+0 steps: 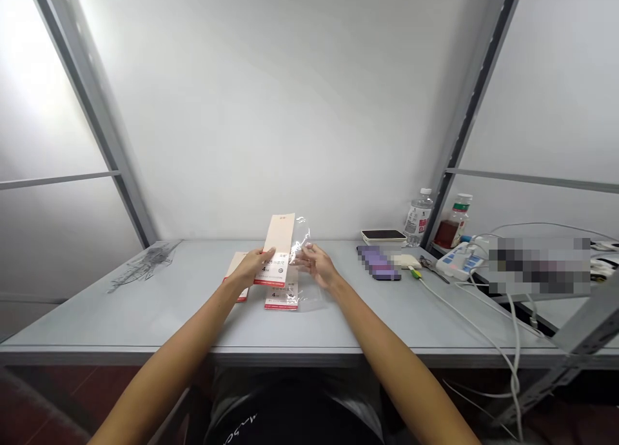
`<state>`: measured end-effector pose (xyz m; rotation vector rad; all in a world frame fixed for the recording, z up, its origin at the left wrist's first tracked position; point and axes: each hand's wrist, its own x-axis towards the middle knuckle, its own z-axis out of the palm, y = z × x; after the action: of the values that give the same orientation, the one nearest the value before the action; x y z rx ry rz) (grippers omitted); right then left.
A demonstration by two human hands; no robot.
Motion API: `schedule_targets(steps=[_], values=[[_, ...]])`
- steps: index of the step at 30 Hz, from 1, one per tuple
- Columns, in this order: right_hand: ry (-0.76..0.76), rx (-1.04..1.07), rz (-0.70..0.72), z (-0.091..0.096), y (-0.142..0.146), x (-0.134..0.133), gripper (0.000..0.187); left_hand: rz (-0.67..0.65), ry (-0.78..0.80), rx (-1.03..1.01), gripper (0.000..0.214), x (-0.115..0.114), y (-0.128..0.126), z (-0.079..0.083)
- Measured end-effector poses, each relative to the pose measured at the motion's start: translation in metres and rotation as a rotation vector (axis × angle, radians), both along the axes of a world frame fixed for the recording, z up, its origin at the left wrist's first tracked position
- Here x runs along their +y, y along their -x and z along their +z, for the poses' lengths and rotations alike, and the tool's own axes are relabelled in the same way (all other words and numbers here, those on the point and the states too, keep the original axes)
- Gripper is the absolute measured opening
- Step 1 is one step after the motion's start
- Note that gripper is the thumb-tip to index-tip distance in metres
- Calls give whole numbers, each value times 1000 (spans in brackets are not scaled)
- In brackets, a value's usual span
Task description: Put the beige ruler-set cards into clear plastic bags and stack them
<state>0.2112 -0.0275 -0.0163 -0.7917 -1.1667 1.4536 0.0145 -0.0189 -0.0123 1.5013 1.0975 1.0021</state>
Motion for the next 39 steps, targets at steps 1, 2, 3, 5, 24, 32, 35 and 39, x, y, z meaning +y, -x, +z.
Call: schedule_targets(steps=[1, 2, 3, 5, 24, 32, 35, 39], values=[[9, 8, -3, 0, 0, 1, 20, -1, 4, -11, 42, 0, 0, 0], [17, 11, -6, -1, -1, 1, 20, 0, 2, -18, 42, 0, -1, 0], [26, 8, -10, -1, -1, 1, 20, 4, -7, -23, 43, -1, -1, 0], [45, -14, -15, -2, 0, 1, 20, 23, -38, -28, 42, -2, -3, 0], [132, -190, 52, -6, 3, 3, 25, 223, -304, 64, 36, -5, -8, 2], [99, -215, 87, -9, 7, 1, 17, 371, -380, 91, 31, -4, -13, -1], [80, -194, 98, -10, 8, 0, 16, 446, -387, 89, 31, -3, -13, -3], [81, -174, 127, -9, 9, -3, 16, 560, -393, 75, 33, -5, -12, -2]])
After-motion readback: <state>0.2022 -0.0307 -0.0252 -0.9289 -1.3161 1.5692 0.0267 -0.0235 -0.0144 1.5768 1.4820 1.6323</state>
